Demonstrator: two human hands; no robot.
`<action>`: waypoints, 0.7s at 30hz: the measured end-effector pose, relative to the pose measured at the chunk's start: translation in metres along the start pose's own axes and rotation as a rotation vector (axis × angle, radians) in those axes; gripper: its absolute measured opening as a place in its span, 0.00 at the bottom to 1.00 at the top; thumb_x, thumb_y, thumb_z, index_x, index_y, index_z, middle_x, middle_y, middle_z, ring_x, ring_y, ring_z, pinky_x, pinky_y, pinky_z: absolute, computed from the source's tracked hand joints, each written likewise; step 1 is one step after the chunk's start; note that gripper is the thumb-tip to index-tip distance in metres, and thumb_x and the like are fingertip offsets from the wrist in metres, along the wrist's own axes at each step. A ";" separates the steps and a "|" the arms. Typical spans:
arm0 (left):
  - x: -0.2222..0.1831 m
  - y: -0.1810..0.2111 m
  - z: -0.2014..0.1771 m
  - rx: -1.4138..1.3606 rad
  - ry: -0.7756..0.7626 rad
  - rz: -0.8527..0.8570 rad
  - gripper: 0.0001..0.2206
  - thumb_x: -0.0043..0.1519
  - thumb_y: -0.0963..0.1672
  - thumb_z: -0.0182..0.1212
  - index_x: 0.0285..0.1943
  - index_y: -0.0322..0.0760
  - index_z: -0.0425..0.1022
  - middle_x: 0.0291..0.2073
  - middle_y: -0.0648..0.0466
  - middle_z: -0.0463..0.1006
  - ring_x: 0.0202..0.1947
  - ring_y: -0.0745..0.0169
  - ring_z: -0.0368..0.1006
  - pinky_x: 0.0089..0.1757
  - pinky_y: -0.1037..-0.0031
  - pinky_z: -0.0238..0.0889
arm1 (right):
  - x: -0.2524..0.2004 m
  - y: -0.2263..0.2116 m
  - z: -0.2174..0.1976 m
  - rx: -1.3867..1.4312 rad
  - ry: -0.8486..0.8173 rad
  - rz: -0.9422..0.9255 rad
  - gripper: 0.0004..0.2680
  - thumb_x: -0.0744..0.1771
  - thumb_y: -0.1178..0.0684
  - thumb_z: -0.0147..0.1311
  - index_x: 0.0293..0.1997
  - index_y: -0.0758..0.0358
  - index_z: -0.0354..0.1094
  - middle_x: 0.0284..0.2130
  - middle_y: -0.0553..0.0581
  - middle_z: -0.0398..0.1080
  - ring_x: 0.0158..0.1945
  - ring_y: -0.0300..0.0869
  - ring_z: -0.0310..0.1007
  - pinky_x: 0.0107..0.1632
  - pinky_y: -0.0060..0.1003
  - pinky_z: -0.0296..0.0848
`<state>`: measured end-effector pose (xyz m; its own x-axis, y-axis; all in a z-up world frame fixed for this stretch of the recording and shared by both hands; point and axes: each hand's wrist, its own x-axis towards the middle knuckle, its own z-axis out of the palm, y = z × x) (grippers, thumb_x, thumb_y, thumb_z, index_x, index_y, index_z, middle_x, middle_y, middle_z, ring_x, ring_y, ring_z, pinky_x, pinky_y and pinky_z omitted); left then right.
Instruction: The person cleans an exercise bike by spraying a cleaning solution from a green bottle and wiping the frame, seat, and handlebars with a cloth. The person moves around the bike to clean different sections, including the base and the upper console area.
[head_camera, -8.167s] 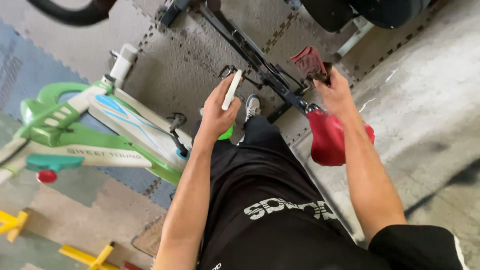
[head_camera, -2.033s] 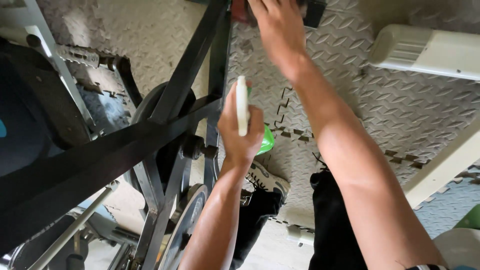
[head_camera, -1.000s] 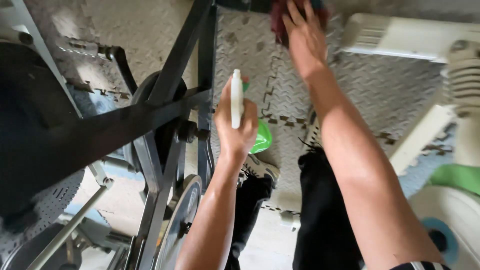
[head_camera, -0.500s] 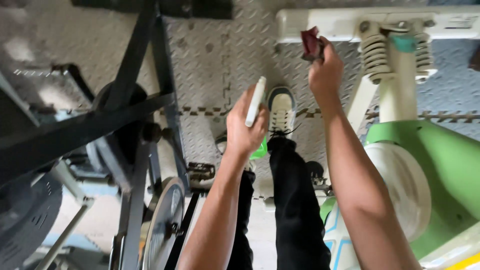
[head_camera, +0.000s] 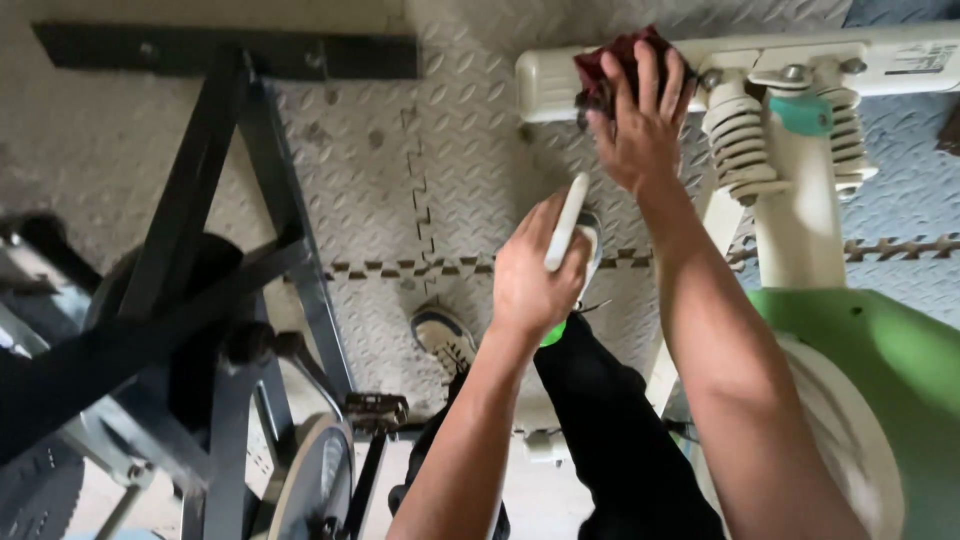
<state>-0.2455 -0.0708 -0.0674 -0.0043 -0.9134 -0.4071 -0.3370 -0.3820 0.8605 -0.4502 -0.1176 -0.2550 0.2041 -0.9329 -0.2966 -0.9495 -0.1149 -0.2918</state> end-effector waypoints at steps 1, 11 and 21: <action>0.009 -0.003 0.006 0.030 -0.059 -0.064 0.18 0.62 0.42 0.58 0.62 0.34 0.71 0.49 0.41 0.79 0.49 0.36 0.76 0.49 0.57 0.70 | 0.009 -0.001 -0.005 0.014 0.004 0.021 0.24 0.73 0.42 0.54 0.79 0.57 0.56 0.76 0.67 0.44 0.77 0.69 0.34 0.71 0.77 0.37; 0.035 -0.008 0.006 0.038 -0.058 -0.032 0.19 0.63 0.41 0.55 0.65 0.33 0.70 0.49 0.40 0.79 0.48 0.38 0.77 0.49 0.56 0.71 | 0.036 -0.043 0.083 0.046 0.397 0.490 0.18 0.73 0.44 0.43 0.71 0.59 0.60 0.71 0.58 0.57 0.78 0.56 0.43 0.78 0.64 0.36; 0.023 -0.009 -0.004 0.132 -0.036 0.044 0.20 0.62 0.39 0.56 0.65 0.32 0.69 0.52 0.39 0.79 0.49 0.36 0.77 0.49 0.58 0.73 | 0.046 -0.009 0.036 0.005 0.157 0.395 0.20 0.77 0.44 0.39 0.80 0.59 0.47 0.78 0.57 0.45 0.82 0.53 0.32 0.81 0.57 0.34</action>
<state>-0.2388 -0.0891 -0.0836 -0.0554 -0.9223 -0.3824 -0.4568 -0.3171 0.8311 -0.4233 -0.1474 -0.2985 -0.2140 -0.9458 -0.2444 -0.9464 0.2627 -0.1881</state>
